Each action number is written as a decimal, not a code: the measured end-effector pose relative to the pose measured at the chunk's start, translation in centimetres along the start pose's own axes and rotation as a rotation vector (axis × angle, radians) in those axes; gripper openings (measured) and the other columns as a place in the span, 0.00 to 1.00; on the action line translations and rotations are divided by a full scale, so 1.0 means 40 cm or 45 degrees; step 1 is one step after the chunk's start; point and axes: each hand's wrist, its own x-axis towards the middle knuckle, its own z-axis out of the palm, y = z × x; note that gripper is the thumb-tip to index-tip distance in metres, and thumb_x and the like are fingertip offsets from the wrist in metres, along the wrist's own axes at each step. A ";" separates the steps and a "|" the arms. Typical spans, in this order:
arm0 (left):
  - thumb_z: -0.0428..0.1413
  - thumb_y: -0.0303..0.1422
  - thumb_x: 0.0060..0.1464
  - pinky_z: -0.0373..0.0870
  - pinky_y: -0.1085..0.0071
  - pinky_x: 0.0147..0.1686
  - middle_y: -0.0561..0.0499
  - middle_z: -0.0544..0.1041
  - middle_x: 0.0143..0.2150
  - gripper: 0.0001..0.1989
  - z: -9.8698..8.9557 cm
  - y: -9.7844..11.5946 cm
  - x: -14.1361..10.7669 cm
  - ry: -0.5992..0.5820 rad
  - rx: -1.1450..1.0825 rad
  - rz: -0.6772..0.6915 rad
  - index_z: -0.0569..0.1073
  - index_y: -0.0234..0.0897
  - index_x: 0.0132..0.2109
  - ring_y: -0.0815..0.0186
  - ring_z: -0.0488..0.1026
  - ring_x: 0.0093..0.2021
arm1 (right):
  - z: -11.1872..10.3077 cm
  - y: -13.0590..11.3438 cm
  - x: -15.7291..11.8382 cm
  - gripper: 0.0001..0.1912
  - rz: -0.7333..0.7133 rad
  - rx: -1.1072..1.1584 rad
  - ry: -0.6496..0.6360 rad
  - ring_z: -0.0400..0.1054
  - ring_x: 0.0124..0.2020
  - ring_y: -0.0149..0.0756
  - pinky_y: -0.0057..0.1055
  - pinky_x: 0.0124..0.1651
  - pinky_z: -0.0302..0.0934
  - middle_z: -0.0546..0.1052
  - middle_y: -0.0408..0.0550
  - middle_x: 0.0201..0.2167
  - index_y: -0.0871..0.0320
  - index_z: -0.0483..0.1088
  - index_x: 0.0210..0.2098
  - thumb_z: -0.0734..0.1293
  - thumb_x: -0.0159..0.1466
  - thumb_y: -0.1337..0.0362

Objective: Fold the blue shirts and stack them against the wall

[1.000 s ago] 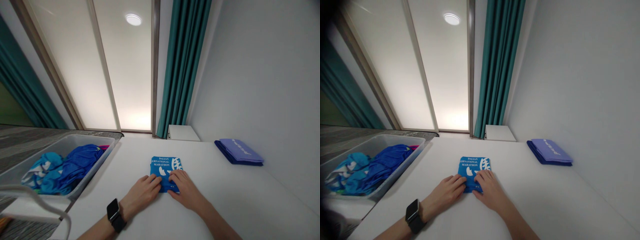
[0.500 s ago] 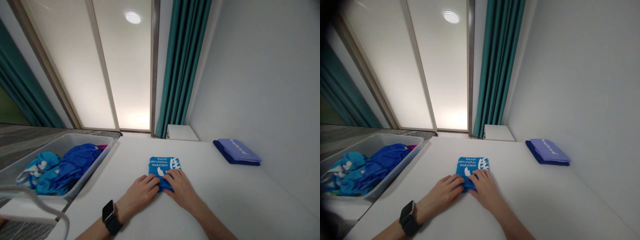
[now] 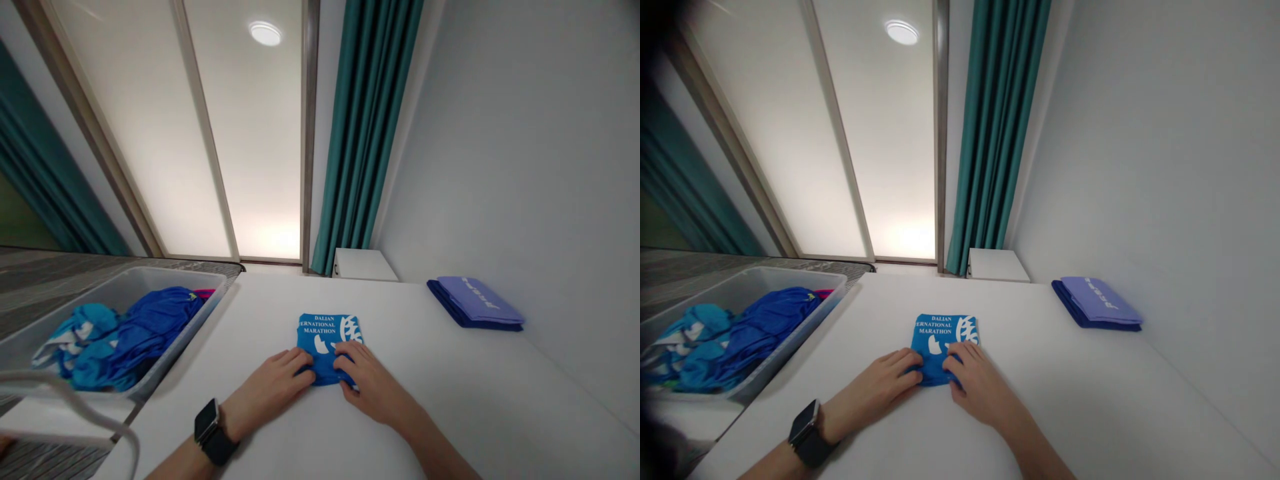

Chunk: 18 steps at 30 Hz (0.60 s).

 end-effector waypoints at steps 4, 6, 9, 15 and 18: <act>0.49 0.26 0.63 0.69 0.64 0.46 0.49 0.74 0.44 0.10 -0.004 -0.003 -0.008 -0.026 -0.057 0.008 0.68 0.39 0.50 0.62 0.70 0.46 | -0.005 0.005 -0.008 0.18 -0.036 -0.009 -0.036 0.60 0.57 0.42 0.48 0.63 0.51 0.68 0.49 0.53 0.53 0.67 0.41 0.61 0.56 0.78; 0.49 0.27 0.63 0.68 0.65 0.46 0.48 0.74 0.44 0.08 -0.011 -0.002 -0.011 -0.033 -0.105 0.007 0.70 0.39 0.47 0.62 0.70 0.46 | -0.011 0.002 -0.010 0.18 -0.037 0.020 -0.024 0.60 0.58 0.41 0.49 0.64 0.51 0.68 0.50 0.53 0.53 0.68 0.41 0.60 0.56 0.79; 0.48 0.28 0.63 0.67 0.66 0.45 0.48 0.74 0.42 0.08 -0.026 0.000 -0.010 0.002 -0.223 -0.008 0.72 0.39 0.41 0.63 0.70 0.44 | -0.019 -0.003 -0.009 0.13 0.009 0.136 0.003 0.61 0.58 0.41 0.45 0.62 0.54 0.69 0.50 0.53 0.54 0.68 0.39 0.61 0.58 0.75; 0.45 0.29 0.63 0.67 0.63 0.43 0.46 0.76 0.39 0.13 -0.026 -0.034 -0.013 0.285 -0.275 -0.326 0.72 0.38 0.47 0.62 0.71 0.41 | -0.001 0.028 -0.002 0.14 0.267 0.219 0.197 0.61 0.59 0.41 0.44 0.62 0.55 0.71 0.52 0.54 0.54 0.68 0.49 0.56 0.69 0.63; 0.45 0.32 0.63 0.69 0.60 0.46 0.44 0.76 0.43 0.14 -0.009 -0.068 -0.023 0.354 -0.234 -0.530 0.73 0.37 0.49 0.60 0.71 0.44 | 0.016 0.050 -0.006 0.20 0.349 0.140 0.182 0.56 0.63 0.42 0.46 0.65 0.51 0.65 0.53 0.61 0.55 0.64 0.58 0.54 0.70 0.59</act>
